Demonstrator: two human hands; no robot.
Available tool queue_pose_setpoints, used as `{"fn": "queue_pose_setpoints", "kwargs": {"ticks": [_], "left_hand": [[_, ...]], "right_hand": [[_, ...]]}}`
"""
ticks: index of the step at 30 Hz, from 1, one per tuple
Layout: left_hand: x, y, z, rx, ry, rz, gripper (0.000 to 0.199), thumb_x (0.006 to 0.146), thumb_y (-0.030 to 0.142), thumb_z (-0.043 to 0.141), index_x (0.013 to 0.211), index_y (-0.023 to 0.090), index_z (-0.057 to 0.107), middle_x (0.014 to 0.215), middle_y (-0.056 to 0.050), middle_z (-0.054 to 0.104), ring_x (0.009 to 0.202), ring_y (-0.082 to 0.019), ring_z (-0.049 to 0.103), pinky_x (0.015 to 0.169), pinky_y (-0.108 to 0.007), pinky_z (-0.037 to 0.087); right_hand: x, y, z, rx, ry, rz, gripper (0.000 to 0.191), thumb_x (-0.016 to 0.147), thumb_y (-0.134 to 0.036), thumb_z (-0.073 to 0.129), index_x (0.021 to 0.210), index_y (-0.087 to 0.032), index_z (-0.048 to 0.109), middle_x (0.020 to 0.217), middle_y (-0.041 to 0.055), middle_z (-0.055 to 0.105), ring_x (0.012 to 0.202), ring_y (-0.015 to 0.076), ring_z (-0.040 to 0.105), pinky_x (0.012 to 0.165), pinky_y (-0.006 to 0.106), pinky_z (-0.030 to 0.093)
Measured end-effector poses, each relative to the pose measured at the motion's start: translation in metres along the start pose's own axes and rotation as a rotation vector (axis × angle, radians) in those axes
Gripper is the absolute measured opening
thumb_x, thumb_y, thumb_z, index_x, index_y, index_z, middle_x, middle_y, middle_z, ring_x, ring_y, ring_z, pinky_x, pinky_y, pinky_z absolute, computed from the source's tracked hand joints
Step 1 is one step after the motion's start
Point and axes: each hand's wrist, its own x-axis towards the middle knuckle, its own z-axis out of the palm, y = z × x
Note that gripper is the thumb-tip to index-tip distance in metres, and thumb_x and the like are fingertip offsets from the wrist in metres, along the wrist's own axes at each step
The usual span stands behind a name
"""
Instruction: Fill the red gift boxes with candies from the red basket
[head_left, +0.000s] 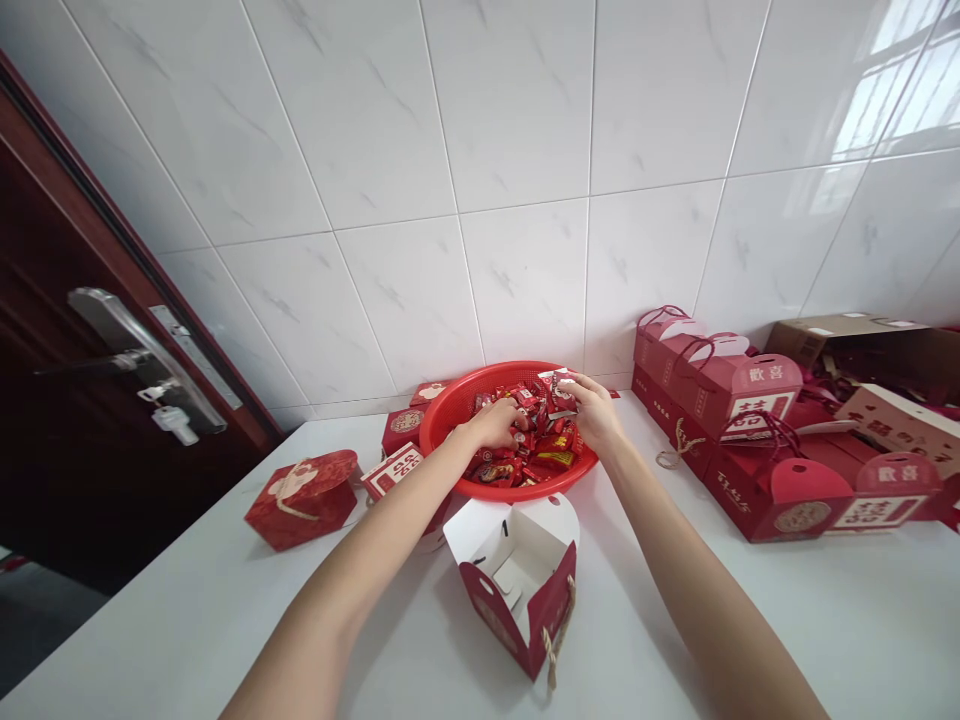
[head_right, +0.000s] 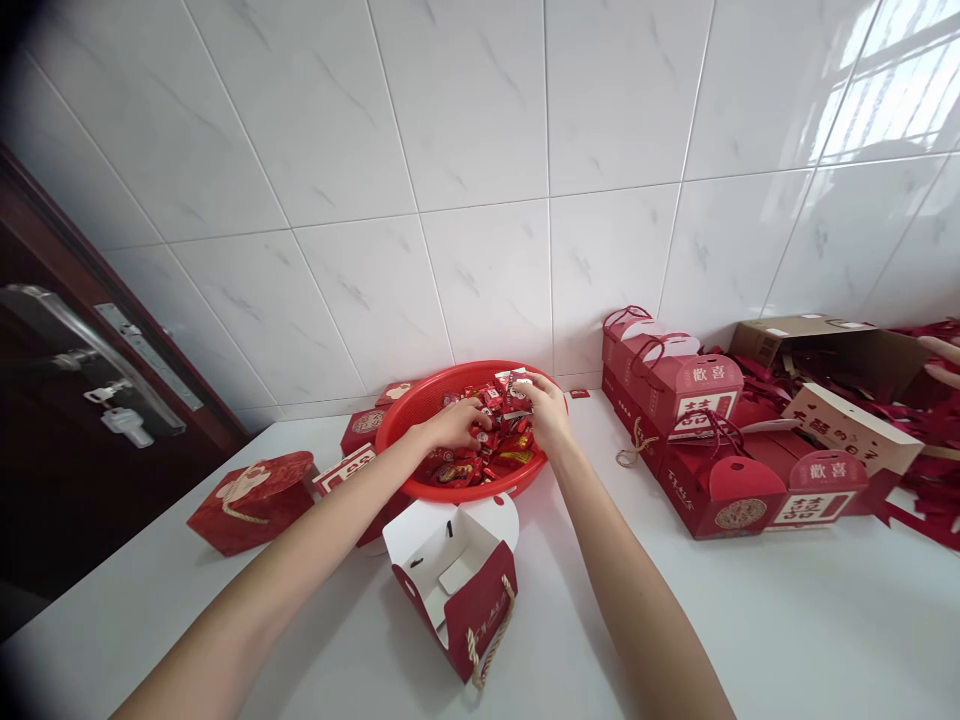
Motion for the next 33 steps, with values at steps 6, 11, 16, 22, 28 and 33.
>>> {"fn": "queue_pose_setpoints", "kwargs": {"ticks": [6,11,16,22,28,33], "left_hand": [[-0.003,0.004,-0.014,-0.114,0.178,-0.029,0.024,0.083,0.036,0.064,0.068,0.019,0.069,0.09,-0.009,0.071,0.094,-0.027,0.064,0.089,-0.036,0.049],[-0.029,0.016,-0.026,-0.301,0.443,-0.032,0.043,0.097,0.051,0.037,0.086,0.018,0.063,0.093,-0.008,0.07,0.088,-0.021,0.063,0.083,-0.032,0.05],[-0.076,0.041,-0.028,-0.554,0.603,0.035,0.04,0.092,0.058,0.05,0.083,0.02,0.059,0.083,-0.002,0.066,0.082,-0.018,0.061,0.078,-0.028,0.049],[-0.125,0.071,-0.032,-0.643,0.497,0.059,0.035,0.091,0.053,0.058,0.093,0.019,0.064,0.092,-0.003,0.067,0.088,-0.019,0.062,0.081,-0.03,0.051],[-0.168,0.076,-0.055,-0.333,-0.006,0.034,0.032,0.087,0.05,0.065,0.101,0.022,0.071,0.114,-0.006,0.064,0.101,-0.022,0.062,0.089,-0.033,0.048],[-0.185,0.082,-0.061,-0.204,-0.291,-0.091,0.047,0.082,0.056,0.067,0.118,0.026,0.069,0.113,-0.005,0.061,0.099,-0.023,0.061,0.08,-0.029,0.047]], "right_hand": [[-0.001,-0.001,0.001,0.021,-0.004,0.0,0.032,0.049,-0.029,0.081,0.077,-0.019,0.069,0.064,-0.0032,0.068,0.059,0.0139,0.058,0.05,0.025,0.044],[-0.008,-0.014,0.004,0.045,-0.063,0.01,0.031,0.05,-0.029,0.082,0.076,-0.019,0.068,0.068,-0.0026,0.068,0.062,0.0139,0.06,0.054,0.025,0.048],[-0.035,-0.042,0.012,-0.044,-0.285,0.039,0.037,0.055,-0.032,0.088,0.085,-0.019,0.071,0.078,-0.0011,0.07,0.071,0.0141,0.064,0.059,0.025,0.051],[-0.077,-0.066,0.023,-0.31,-0.487,-0.052,0.039,0.07,-0.037,0.083,0.102,-0.019,0.07,0.088,0.003,0.074,0.078,0.0177,0.069,0.073,0.031,0.056],[-0.113,-0.09,0.022,-0.656,-0.683,-0.209,0.027,0.08,-0.032,0.073,0.101,-0.016,0.069,0.083,0.0024,0.07,0.072,0.0157,0.064,0.063,0.027,0.051],[-0.125,-0.087,0.025,-1.028,-0.902,-0.29,0.019,0.085,-0.025,0.065,0.102,-0.018,0.07,0.081,-0.0005,0.066,0.066,0.0118,0.053,0.057,0.025,0.041]]}}
